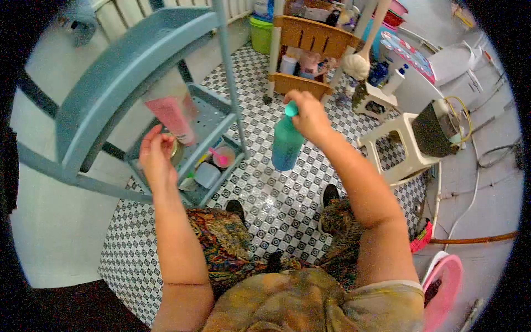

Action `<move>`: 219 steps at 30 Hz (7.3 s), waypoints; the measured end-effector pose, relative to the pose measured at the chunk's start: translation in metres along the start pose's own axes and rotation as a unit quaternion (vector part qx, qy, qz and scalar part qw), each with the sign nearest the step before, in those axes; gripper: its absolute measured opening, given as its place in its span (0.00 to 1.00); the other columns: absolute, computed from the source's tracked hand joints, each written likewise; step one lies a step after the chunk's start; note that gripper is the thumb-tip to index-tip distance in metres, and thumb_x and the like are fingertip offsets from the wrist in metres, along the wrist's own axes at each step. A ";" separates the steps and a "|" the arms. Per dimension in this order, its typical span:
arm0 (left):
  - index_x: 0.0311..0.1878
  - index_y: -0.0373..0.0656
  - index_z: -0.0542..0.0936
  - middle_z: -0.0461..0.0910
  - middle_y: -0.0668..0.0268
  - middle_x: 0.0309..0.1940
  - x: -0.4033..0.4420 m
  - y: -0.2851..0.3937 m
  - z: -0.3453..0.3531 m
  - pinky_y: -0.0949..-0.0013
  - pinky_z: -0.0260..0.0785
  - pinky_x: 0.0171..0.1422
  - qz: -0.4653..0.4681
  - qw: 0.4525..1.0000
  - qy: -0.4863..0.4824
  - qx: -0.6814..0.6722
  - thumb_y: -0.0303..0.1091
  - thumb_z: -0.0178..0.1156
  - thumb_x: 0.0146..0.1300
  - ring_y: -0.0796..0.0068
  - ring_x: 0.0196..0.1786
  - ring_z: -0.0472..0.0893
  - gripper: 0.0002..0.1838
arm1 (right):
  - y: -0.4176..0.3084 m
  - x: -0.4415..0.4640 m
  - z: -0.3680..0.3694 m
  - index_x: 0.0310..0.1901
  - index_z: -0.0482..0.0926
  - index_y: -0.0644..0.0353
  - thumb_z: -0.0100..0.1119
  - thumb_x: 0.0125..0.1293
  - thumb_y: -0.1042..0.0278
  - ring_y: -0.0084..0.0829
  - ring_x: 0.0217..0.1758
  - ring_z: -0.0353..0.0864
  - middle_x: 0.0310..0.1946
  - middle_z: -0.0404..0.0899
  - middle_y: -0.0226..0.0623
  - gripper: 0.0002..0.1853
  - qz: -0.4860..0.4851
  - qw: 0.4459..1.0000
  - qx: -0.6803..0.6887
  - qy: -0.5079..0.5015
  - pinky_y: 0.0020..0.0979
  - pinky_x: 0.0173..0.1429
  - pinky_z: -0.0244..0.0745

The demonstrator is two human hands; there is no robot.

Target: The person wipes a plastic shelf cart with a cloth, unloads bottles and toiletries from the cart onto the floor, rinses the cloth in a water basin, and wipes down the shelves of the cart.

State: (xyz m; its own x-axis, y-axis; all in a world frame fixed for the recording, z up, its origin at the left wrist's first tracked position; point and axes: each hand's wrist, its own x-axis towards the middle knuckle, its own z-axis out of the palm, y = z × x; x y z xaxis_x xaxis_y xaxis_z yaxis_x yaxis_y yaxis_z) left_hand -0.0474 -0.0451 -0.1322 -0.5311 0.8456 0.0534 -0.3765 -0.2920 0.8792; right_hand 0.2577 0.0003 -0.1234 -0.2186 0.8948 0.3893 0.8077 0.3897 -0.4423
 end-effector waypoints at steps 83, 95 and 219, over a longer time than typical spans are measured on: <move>0.46 0.39 0.72 0.73 0.66 0.38 0.017 -0.001 0.001 0.77 0.66 0.40 -0.010 0.984 0.088 0.157 0.28 0.53 0.55 0.77 0.37 0.74 0.14 | 0.167 -0.101 0.101 0.30 0.76 0.61 0.55 0.52 0.62 0.48 0.28 0.75 0.24 0.75 0.49 0.11 0.271 0.958 -0.056 0.080 0.40 0.33 0.69; 0.47 0.39 0.72 0.73 0.65 0.38 0.021 -0.008 0.000 0.75 0.67 0.44 0.015 0.984 0.061 0.166 0.28 0.54 0.56 0.77 0.37 0.74 0.14 | 0.192 -0.128 0.120 0.40 0.74 0.62 0.57 0.49 0.69 0.46 0.38 0.76 0.33 0.77 0.47 0.15 0.327 0.930 -0.139 0.095 0.39 0.42 0.70; 0.63 0.47 0.50 0.60 0.42 0.53 0.078 -0.047 -0.074 0.55 0.58 0.59 0.024 0.653 -0.097 0.751 0.48 0.71 0.30 0.46 0.57 0.62 0.56 | 0.002 -0.146 -0.050 0.37 0.73 0.60 0.57 0.52 0.62 0.42 0.31 0.75 0.26 0.74 0.41 0.13 -0.057 0.945 -0.062 -0.316 0.38 0.35 0.71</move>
State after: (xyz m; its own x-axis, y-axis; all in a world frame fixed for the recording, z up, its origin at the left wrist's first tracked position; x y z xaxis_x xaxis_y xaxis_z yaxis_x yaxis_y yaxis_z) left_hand -0.1271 0.0016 -0.2048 -0.3535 0.9350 0.0294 0.8833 0.3234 0.3394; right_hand 0.3184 -0.1405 -0.1405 -0.5593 0.8156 -0.1481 0.8087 0.4976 -0.3137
